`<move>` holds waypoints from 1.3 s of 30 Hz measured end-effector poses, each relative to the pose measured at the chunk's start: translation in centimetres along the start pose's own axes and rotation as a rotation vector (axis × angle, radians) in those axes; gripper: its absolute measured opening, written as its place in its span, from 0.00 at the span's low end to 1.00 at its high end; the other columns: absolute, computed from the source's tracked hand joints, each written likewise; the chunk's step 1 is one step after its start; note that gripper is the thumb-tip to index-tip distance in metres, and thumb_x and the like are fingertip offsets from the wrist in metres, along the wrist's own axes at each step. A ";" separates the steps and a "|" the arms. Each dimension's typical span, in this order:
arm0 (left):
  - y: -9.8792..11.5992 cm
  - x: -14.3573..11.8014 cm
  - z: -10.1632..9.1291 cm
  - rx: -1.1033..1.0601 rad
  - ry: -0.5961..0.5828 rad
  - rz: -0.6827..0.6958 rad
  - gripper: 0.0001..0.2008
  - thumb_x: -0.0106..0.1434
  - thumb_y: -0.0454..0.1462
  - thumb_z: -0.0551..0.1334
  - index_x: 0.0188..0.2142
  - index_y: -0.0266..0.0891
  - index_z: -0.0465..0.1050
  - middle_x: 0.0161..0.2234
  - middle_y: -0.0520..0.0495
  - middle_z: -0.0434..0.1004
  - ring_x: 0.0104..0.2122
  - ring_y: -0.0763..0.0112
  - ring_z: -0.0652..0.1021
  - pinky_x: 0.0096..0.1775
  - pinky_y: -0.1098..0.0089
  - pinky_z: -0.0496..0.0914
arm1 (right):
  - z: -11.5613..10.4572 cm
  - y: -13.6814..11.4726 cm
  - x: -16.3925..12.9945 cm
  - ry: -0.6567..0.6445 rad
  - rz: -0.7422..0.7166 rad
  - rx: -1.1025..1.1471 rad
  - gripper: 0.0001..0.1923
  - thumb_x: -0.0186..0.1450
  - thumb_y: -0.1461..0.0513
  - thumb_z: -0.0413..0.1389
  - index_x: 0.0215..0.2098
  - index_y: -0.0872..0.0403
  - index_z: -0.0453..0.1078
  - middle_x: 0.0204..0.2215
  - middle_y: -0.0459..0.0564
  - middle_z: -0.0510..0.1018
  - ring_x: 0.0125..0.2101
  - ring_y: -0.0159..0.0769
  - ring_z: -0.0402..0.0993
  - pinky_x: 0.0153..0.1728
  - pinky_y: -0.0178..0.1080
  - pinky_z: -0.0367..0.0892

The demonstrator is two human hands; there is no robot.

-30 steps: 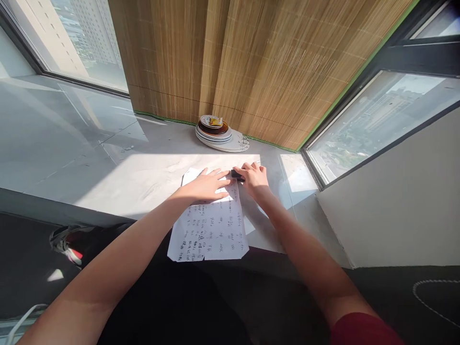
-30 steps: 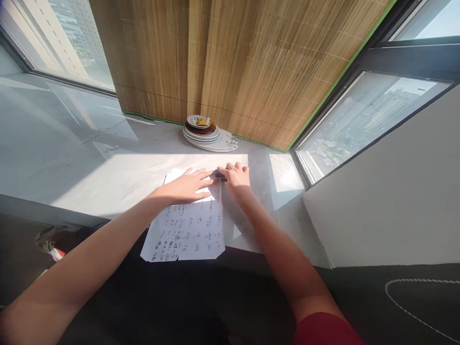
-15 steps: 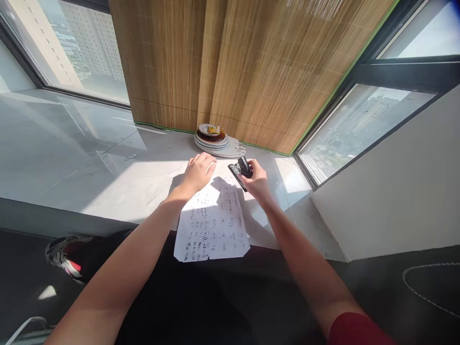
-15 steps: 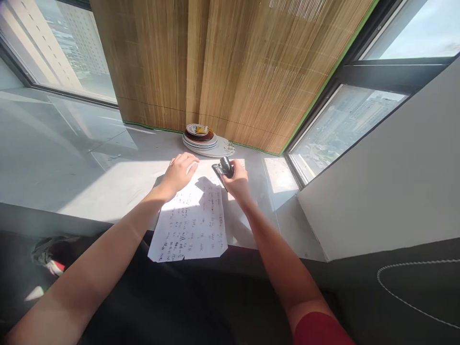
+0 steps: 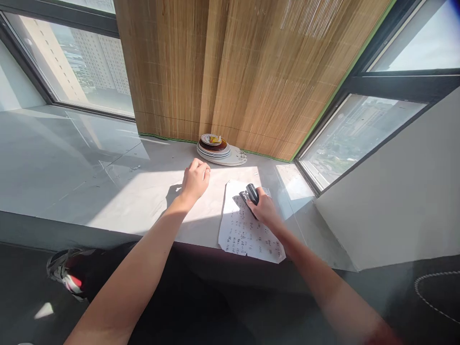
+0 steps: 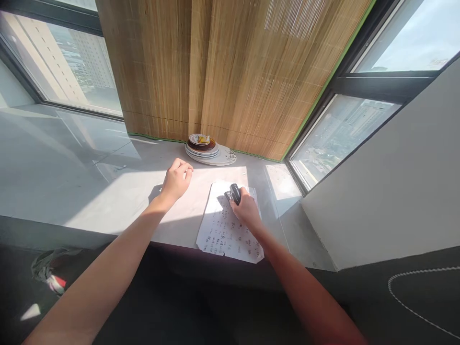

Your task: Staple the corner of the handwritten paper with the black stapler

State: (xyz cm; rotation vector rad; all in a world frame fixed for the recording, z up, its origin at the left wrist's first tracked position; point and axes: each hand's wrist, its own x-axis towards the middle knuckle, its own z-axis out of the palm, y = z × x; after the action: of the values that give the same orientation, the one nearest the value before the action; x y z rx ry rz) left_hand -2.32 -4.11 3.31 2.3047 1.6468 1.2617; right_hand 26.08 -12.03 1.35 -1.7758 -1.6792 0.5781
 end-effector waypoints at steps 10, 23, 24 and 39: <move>0.7 -0.1 -0.7 -0.112 0.149 -0.009 0.13 0.76 0.33 0.54 0.38 0.43 0.76 0.44 0.42 0.74 0.45 0.61 0.79 0.53 0.60 0.76 | 0.3 5.2 6.0 0.199 -0.122 -0.099 0.10 0.69 0.57 0.54 0.45 0.49 0.73 0.52 0.59 0.77 0.54 0.51 0.74 0.57 0.54 0.72; 1.0 -0.2 -0.7 -0.173 0.126 -0.006 0.12 0.77 0.32 0.55 0.40 0.42 0.77 0.46 0.42 0.75 0.47 0.63 0.79 0.55 0.60 0.77 | 2.4 5.4 13.6 -0.093 -0.161 -0.382 0.30 0.73 0.64 0.44 0.72 0.56 0.67 0.77 0.68 0.60 0.79 0.55 0.51 0.76 0.64 0.49; 1.2 -0.3 -0.9 -0.171 0.127 -0.003 0.12 0.77 0.32 0.55 0.41 0.42 0.77 0.46 0.42 0.75 0.47 0.62 0.79 0.56 0.59 0.77 | 3.3 4.6 13.4 -0.108 -0.191 -0.403 0.30 0.74 0.64 0.44 0.71 0.55 0.67 0.78 0.67 0.60 0.79 0.54 0.51 0.76 0.64 0.49; -5.6 1.8 -5.1 -0.026 0.380 -0.329 0.12 0.72 0.30 0.56 0.33 0.43 0.73 0.39 0.44 0.78 0.41 0.62 0.77 0.53 0.62 0.73 | 18.6 -15.0 10.9 -0.207 -0.451 -0.408 0.30 0.79 0.62 0.40 0.76 0.63 0.56 0.80 0.64 0.52 0.79 0.53 0.49 0.76 0.59 0.49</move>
State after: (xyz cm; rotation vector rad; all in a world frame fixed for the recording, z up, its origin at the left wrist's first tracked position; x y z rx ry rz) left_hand -9.61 -2.32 5.15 1.7533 1.9971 1.6927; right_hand 3.50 1.32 -0.39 -1.5488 -2.3865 0.2301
